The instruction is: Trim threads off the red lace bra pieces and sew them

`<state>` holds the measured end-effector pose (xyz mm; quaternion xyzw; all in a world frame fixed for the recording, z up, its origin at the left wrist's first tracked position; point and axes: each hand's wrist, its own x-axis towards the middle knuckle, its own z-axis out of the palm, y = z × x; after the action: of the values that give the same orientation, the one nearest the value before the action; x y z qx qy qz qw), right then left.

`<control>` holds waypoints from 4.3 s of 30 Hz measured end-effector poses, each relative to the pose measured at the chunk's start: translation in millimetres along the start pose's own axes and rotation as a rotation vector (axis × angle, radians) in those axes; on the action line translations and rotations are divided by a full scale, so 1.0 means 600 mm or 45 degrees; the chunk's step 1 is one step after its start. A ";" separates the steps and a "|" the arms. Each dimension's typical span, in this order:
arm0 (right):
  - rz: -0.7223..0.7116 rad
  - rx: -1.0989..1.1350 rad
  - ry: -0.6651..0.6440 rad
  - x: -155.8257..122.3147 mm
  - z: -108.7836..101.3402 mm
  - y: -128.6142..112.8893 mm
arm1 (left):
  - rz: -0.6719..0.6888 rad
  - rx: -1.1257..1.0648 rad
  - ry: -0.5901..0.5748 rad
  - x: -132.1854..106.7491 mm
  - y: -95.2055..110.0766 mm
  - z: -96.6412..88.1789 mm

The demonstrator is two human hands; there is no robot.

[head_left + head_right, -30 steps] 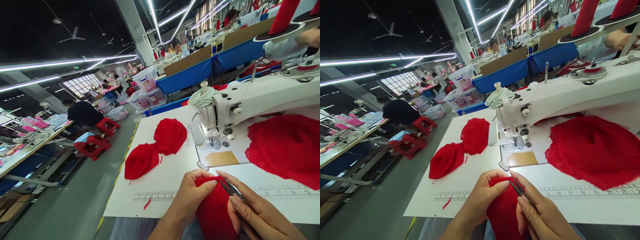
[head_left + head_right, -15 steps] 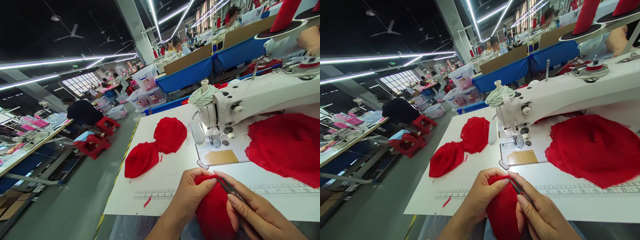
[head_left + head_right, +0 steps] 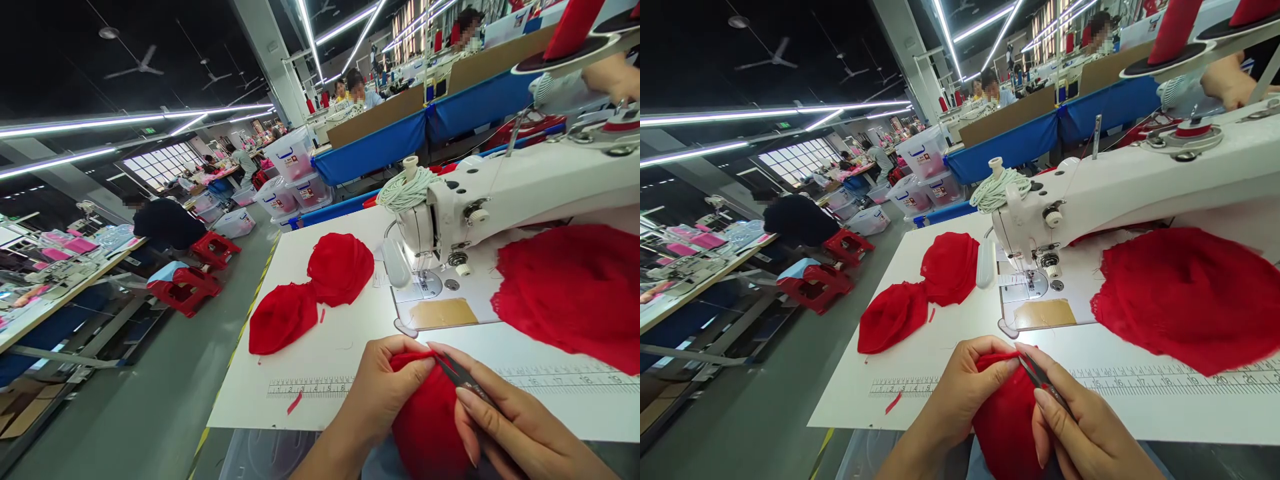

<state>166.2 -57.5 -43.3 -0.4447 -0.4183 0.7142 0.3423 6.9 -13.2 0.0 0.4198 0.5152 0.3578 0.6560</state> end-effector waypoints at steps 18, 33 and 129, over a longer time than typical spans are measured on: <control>0.128 0.738 -0.362 0.018 -0.023 0.012 | -0.277 -0.459 -0.093 0.010 -0.010 -0.004; 0.060 0.107 -0.037 0.003 -0.001 -0.008 | -0.225 -0.373 -0.010 0.009 -0.003 0.000; -0.034 0.170 0.099 0.001 0.013 0.005 | -0.073 -0.111 -0.031 0.000 -0.003 0.000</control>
<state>158.3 -60.7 -44.1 -0.4426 -0.3620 0.7181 0.3966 7.2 -13.7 -1.5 0.3802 0.5031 0.3558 0.6898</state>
